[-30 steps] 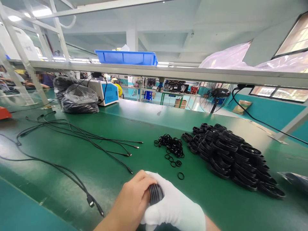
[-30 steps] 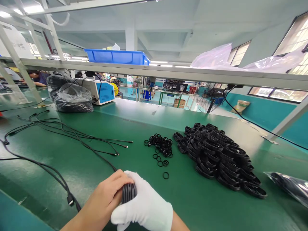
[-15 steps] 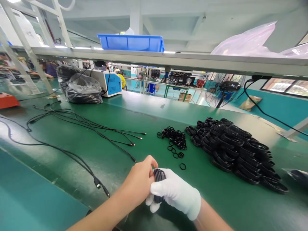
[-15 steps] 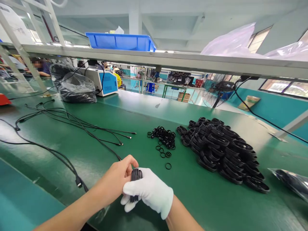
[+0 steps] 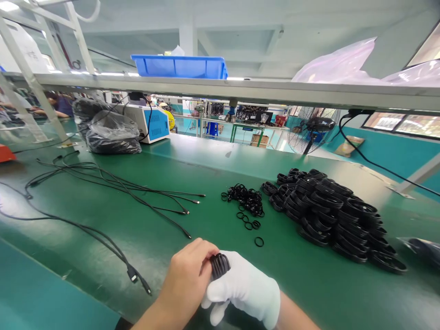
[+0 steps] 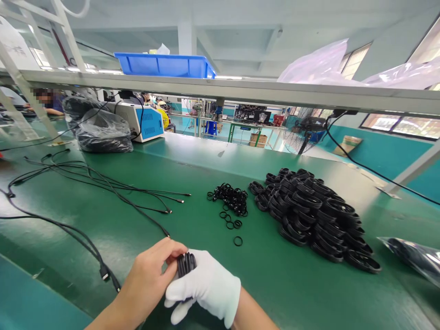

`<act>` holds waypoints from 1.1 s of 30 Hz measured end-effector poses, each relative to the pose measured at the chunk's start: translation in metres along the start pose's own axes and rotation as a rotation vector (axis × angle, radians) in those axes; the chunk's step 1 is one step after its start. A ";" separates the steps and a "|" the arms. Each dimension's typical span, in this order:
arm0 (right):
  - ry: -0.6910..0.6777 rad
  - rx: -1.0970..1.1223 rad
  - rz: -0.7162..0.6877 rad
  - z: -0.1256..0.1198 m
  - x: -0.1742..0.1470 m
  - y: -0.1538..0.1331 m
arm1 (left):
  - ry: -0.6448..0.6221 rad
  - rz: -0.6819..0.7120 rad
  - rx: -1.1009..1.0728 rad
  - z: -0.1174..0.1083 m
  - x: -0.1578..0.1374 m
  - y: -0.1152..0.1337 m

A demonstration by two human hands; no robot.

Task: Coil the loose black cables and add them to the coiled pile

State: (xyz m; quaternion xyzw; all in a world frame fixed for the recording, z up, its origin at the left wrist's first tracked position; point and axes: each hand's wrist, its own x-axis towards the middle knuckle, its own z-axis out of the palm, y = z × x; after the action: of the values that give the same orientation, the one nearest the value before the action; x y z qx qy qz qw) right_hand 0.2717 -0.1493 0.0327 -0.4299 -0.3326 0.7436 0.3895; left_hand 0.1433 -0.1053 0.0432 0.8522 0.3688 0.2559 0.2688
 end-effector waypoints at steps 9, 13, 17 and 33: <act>0.006 -0.073 0.021 0.001 -0.001 0.000 | 0.086 0.089 -0.079 0.012 -0.004 -0.012; 0.026 -0.051 -0.009 0.005 -0.002 0.000 | 0.132 0.140 -0.100 0.018 -0.004 -0.017; 0.055 0.007 -0.007 0.006 -0.001 -0.001 | 0.094 0.106 -0.129 0.014 0.001 -0.018; -0.039 0.049 0.051 -0.003 0.002 0.004 | -0.049 0.146 -0.117 0.007 0.005 -0.018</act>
State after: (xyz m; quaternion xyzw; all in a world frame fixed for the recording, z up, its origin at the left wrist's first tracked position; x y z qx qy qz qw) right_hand 0.2726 -0.1490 0.0277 -0.4140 -0.3107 0.7694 0.3743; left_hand 0.1422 -0.0926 0.0277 0.8657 0.2834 0.2750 0.3076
